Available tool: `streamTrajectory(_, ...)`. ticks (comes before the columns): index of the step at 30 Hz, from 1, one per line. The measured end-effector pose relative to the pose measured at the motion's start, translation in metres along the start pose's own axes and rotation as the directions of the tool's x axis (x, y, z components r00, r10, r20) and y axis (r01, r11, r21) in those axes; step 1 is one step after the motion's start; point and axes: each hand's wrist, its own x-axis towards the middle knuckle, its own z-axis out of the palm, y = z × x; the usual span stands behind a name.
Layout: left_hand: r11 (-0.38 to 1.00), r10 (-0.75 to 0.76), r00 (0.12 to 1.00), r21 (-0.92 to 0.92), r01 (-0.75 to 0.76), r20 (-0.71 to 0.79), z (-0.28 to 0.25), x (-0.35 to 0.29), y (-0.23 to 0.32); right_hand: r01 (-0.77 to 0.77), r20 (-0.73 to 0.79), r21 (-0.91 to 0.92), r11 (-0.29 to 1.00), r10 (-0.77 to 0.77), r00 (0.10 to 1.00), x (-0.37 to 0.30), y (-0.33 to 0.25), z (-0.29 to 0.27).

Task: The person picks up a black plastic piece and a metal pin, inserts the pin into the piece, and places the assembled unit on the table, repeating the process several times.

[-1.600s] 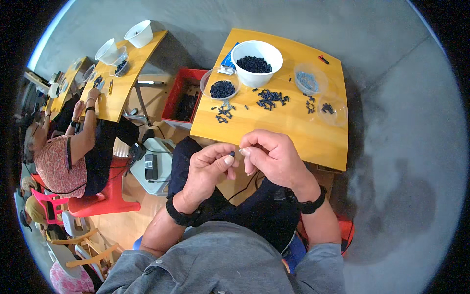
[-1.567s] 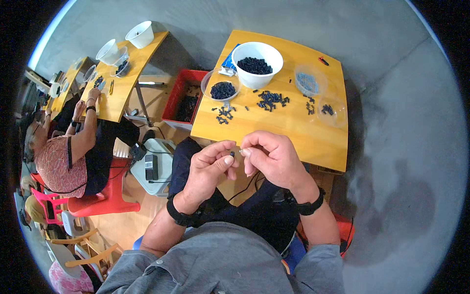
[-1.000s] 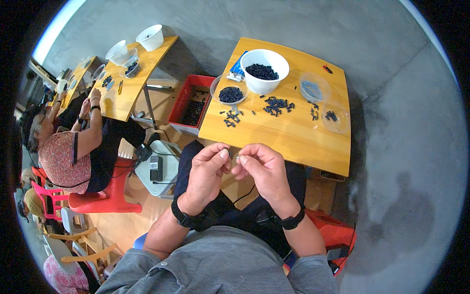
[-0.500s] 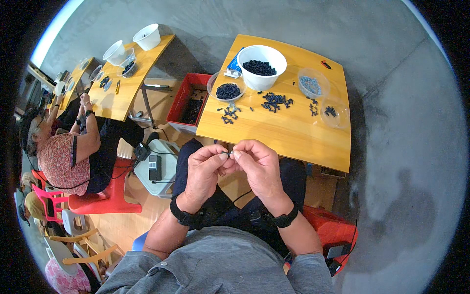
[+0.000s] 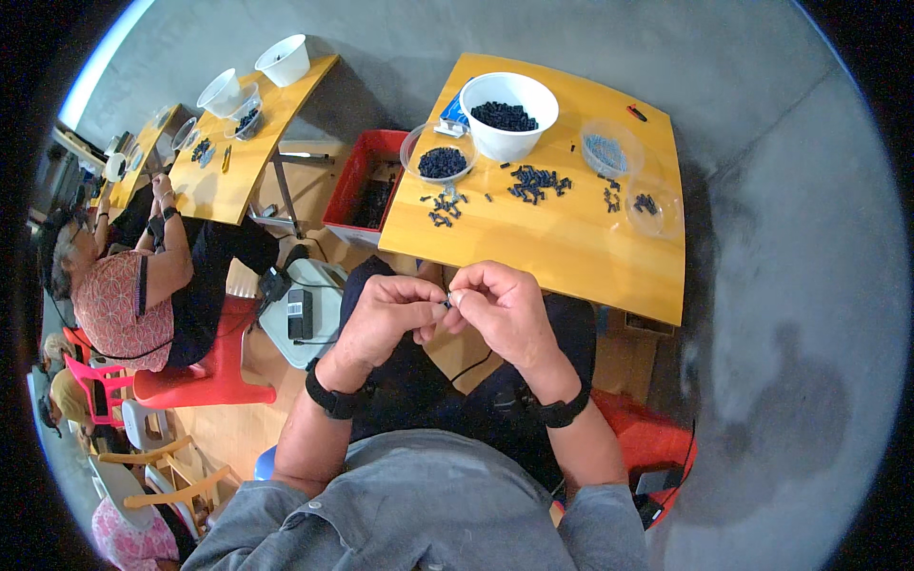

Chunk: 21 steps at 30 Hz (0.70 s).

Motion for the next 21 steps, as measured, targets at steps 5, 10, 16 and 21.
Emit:
streamTrajectory(5,0.991,-0.025,0.998,0.136,0.017,0.054,0.002,-0.002,0.011,-0.012,0.038,-0.09,0.996,0.015,0.999,-0.001,-0.008,0.0)
streamTrajectory(10,0.98,-0.036,0.995,0.199,0.017,0.09,0.001,-0.003,0.013,-0.044,0.067,-0.124,0.991,0.053,0.996,-0.002,-0.01,-0.001)
streamTrajectory(16,0.967,0.003,0.996,0.255,-0.026,0.09,0.001,-0.002,0.008,-0.031,0.083,-0.154,0.988,0.044,0.996,-0.001,-0.01,0.0)
streamTrajectory(21,0.987,0.056,0.991,0.146,-0.073,0.119,0.002,-0.004,0.004,-0.017,0.08,-0.194,0.981,0.033,0.996,-0.004,-0.02,-0.006)
